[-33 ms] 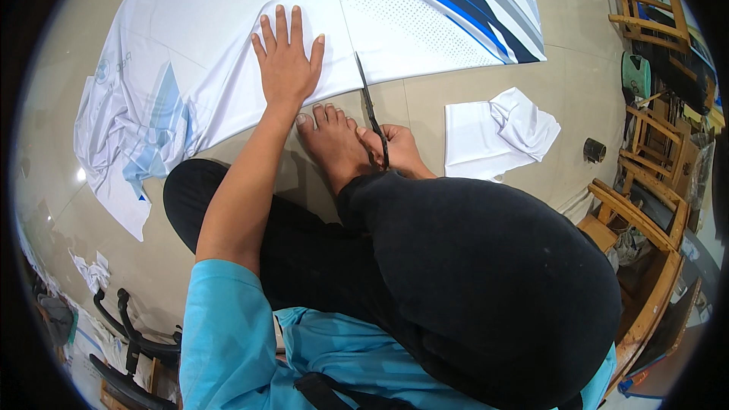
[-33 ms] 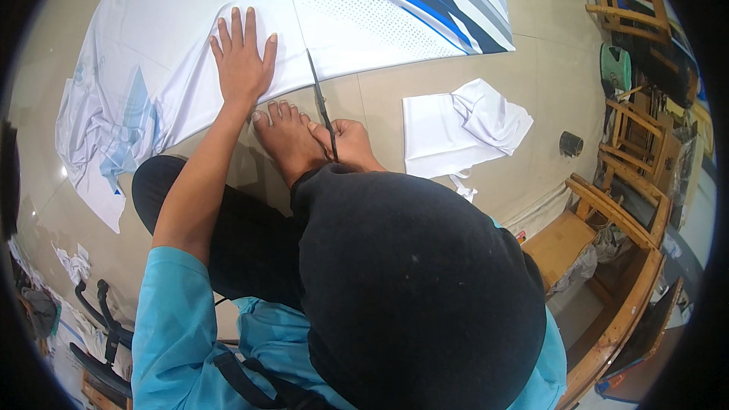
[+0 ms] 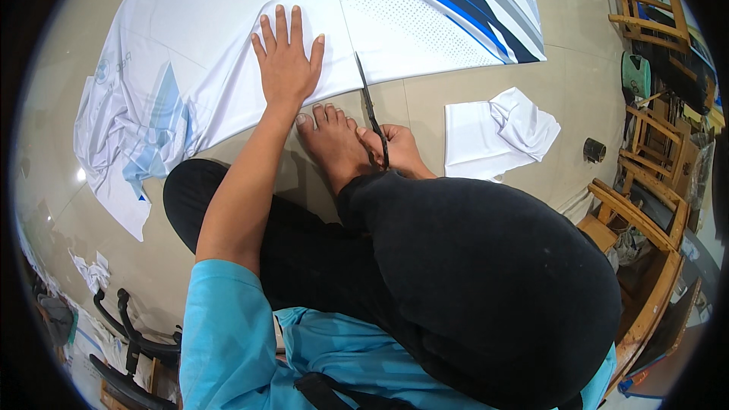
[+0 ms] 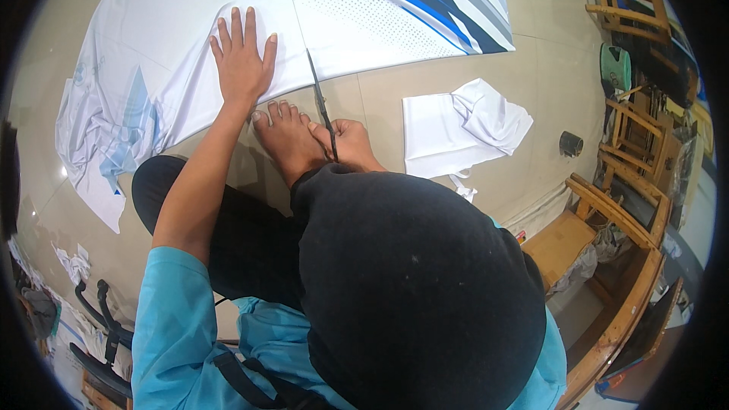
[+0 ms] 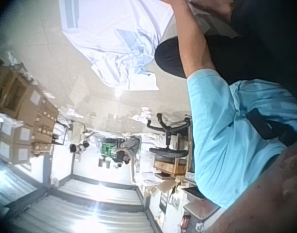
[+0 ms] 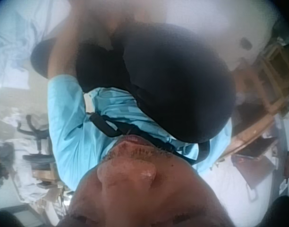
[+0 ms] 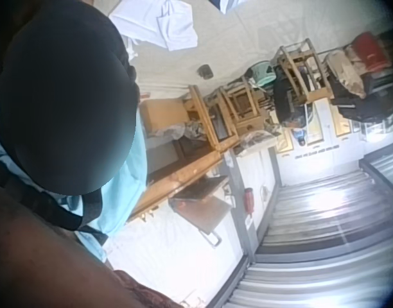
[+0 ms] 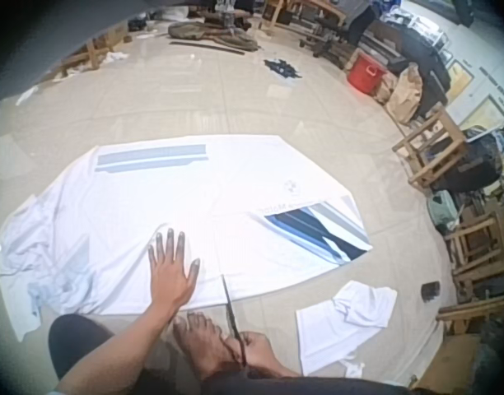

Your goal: The person cuts a long strip of dark blue fabric into smaller pieces using scissors. They then unfold a white jersey with blue and gray graphics and cut along its seams to separate the sleeves and body sections.

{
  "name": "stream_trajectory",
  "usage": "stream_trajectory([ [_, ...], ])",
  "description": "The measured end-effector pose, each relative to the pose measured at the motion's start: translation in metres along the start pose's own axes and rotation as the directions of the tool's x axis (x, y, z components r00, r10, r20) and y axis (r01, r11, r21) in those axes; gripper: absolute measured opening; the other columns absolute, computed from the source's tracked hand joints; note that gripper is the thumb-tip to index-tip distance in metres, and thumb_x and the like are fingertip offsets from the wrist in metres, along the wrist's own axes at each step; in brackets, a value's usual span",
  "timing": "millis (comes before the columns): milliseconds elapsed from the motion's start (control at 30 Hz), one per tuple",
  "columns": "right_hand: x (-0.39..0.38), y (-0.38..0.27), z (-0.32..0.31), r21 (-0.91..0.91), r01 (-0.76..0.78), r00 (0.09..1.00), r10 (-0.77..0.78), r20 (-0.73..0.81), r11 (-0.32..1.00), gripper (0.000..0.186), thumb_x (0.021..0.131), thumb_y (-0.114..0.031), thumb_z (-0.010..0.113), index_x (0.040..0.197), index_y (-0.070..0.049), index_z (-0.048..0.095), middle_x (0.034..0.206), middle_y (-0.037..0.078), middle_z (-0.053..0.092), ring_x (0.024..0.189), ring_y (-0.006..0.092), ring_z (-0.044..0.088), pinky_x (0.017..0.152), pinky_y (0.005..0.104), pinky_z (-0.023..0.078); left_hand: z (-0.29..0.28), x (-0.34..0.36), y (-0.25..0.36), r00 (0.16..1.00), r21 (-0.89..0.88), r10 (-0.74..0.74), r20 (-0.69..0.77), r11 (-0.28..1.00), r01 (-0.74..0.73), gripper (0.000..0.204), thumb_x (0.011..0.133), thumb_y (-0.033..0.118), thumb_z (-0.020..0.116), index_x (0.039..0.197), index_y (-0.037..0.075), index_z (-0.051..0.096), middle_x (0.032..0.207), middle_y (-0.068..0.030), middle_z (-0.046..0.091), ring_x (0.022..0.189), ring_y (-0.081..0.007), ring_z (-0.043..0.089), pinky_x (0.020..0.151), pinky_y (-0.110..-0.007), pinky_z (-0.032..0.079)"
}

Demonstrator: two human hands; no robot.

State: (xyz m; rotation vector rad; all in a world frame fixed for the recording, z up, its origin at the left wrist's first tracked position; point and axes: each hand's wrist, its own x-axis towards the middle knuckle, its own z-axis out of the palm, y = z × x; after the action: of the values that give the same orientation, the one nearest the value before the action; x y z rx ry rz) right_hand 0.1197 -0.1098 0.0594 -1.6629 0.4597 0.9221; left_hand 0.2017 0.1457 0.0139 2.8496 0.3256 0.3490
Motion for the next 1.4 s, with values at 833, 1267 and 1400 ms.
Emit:
stream_trajectory([
  [833, 0.013, 0.004, -0.005, -0.019, 0.015, 1.0, -0.016, -0.012, 1.0, 0.042, 0.094, -0.03, 0.087, 0.072, -0.001, 0.066, 0.059, 0.003, 0.061, 0.05, 0.0088, 0.053, 0.046, 0.0274, 0.038, 0.005, 0.008, -0.001, 1.0, 0.011, -0.001, -0.006, 1.0, 0.001, 0.075, 0.112, 0.054, 0.05, 0.172, 0.012, 0.037, 0.179, -0.0202, 0.031, 0.166, -0.0483, 0.021, 0.133, -0.067, 0.015],
  [1267, 0.009, -0.03, -0.002, 0.037, -0.019, 0.998, 0.017, 0.061, 0.999, 0.043, 0.095, -0.035, 0.085, 0.076, -0.002, 0.065, 0.057, 0.002, 0.058, 0.047, 0.0093, 0.05, 0.044, 0.0274, 0.036, 0.005, 0.007, -0.002, 1.0, 0.003, -0.001, -0.009, 1.0, 0.001, 0.075, 0.112, 0.054, 0.051, 0.172, 0.012, 0.038, 0.178, -0.0204, 0.032, 0.165, -0.0488, 0.023, 0.133, -0.067, 0.016],
  [1400, 0.004, -0.045, 0.0, 0.021, -0.038, 0.998, 0.037, 0.06, 0.999, 0.041, 0.095, -0.034, 0.084, 0.079, -0.001, 0.065, 0.057, 0.002, 0.058, 0.046, 0.0095, 0.049, 0.044, 0.0273, 0.035, 0.003, 0.007, -0.003, 1.0, 0.005, 0.003, -0.016, 1.0, -0.003, 0.074, 0.111, 0.053, 0.052, 0.171, 0.012, 0.039, 0.178, -0.0205, 0.033, 0.165, -0.0495, 0.024, 0.132, -0.067, 0.017],
])
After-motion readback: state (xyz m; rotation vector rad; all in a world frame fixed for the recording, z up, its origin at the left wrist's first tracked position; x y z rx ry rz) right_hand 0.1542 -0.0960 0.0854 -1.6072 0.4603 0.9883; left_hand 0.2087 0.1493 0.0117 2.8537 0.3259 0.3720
